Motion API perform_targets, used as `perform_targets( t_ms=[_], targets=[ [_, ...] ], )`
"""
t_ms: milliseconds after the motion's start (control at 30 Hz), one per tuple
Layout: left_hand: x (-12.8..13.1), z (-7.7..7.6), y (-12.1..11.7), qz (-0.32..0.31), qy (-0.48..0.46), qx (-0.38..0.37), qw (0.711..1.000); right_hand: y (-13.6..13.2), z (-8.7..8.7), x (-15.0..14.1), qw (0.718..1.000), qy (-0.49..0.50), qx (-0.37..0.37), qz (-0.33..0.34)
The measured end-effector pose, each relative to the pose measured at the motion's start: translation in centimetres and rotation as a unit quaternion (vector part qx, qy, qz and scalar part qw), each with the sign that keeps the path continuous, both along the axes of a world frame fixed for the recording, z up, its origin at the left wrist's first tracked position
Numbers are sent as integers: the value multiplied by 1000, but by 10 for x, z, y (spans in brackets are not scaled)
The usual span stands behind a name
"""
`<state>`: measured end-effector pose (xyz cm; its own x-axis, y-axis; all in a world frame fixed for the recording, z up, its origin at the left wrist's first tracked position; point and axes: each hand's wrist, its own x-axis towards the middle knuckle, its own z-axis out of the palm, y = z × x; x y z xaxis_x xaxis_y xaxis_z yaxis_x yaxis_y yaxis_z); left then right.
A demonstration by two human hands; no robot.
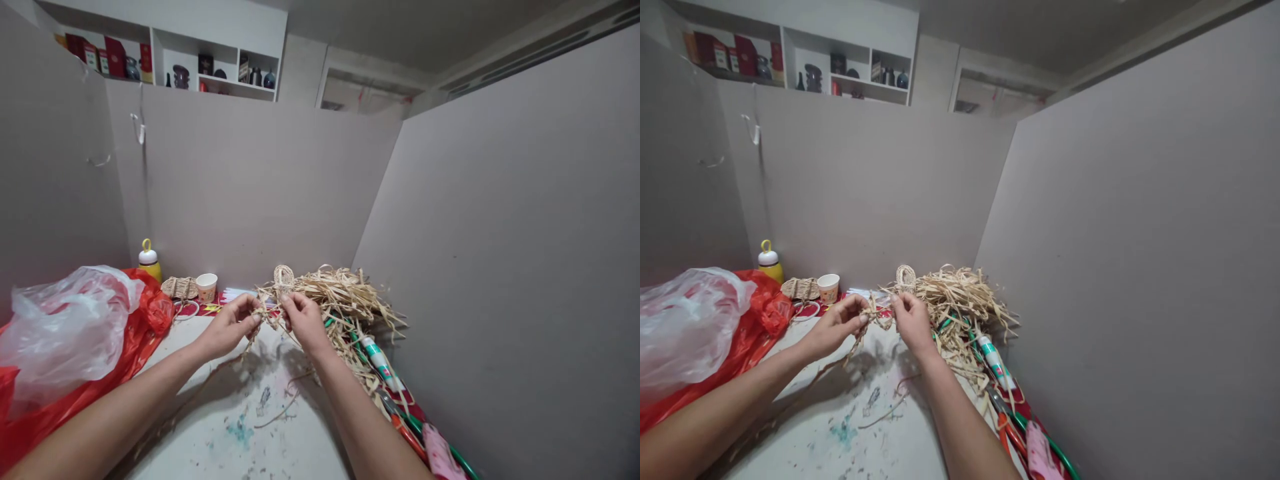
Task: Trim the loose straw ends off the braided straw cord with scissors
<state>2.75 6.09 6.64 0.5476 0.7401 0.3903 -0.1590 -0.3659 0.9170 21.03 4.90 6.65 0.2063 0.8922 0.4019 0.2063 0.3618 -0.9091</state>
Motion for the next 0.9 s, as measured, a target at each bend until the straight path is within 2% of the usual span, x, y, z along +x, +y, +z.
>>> perform_targets(
  t_ms=[133, 233, 300, 400, 533, 667, 800, 900],
  targets=[
    [-3, 3, 5, 26, -28, -39, 999, -12, 13, 3, 1000, -19, 3, -20],
    [-4, 3, 5, 33, -26, -48, 998, -21, 20, -7, 995, -76, -35, 55],
    [-4, 2, 5, 40, -24, -38, 998, -24, 18, -18, 987, -105, -71, 99],
    [-4, 1, 4, 42, -8, -28, 999, -22, 8, -32, 985, -107, -95, 101],
    [-6, 3, 5, 56, 59, 35, 996, -15, -1, -33, 987, -89, -101, 85],
    [-8, 5, 5, 92, 99, 111, 985, -14, 5, -23, 987, -84, -99, 97],
    [-9, 7, 5, 117, 117, 133, 977, -19, 13, -15, 981, -89, -101, 141],
    [-10, 8, 4, 90, 125, 112, 982, -22, 16, -13, 977, -104, -85, 164]
  ],
)
